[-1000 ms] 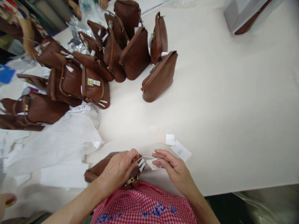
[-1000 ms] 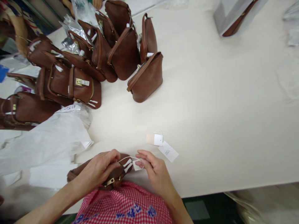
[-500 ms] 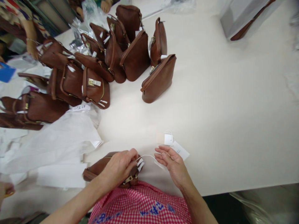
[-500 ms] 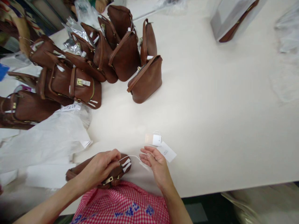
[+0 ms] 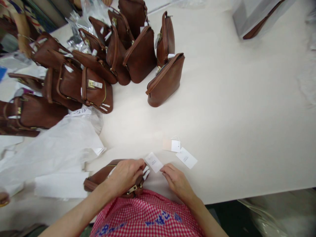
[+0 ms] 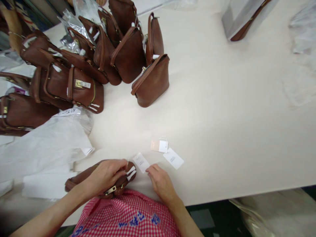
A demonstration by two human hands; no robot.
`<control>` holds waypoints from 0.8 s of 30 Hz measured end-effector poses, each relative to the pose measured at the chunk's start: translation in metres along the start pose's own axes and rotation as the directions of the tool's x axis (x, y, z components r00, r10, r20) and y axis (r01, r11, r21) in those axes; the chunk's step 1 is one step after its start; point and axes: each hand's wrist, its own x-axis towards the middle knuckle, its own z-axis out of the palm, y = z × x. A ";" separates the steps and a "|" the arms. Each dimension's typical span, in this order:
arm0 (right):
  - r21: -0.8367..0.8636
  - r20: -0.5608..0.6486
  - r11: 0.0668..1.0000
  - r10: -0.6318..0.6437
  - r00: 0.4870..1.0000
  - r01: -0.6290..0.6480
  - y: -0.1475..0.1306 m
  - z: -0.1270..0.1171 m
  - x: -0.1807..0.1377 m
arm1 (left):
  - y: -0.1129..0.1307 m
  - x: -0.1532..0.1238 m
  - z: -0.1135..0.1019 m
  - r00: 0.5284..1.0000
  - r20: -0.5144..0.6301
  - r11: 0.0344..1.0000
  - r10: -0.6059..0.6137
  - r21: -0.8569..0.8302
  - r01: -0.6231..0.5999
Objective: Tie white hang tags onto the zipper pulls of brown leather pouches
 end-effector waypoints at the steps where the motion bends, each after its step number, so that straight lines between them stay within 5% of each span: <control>1: -0.024 0.008 0.999 -0.037 0.999 0.037 -0.002 0.006 0.005 | -0.001 0.004 0.000 1.000 -0.006 1.000 -0.016 0.019 0.016; 7: -0.226 -0.035 0.964 -0.150 0.988 0.138 0.001 0.032 0.055 | -0.016 0.028 -0.003 0.992 -0.051 0.986 -0.115 0.114 0.120; 15: -0.181 -0.019 0.977 -0.120 0.993 0.115 0.010 0.038 0.081 | -0.025 0.032 -0.001 0.991 -0.049 0.985 -0.127 0.109 0.131; 20: -0.020 -0.055 0.996 -0.092 0.994 0.092 -0.010 0.018 0.078 | -0.024 0.033 0.000 0.994 -0.070 0.992 -0.083 0.089 0.089; 22: 0.197 -0.048 0.980 -0.006 0.999 0.016 -0.024 0.007 0.074 | -0.020 0.031 -0.002 0.995 -0.076 0.994 -0.059 0.083 0.065; 24: 0.515 0.016 0.849 0.129 0.992 -0.119 -0.038 -0.003 0.068 | -0.014 0.029 -0.007 0.996 -0.079 0.996 -0.035 0.079 0.041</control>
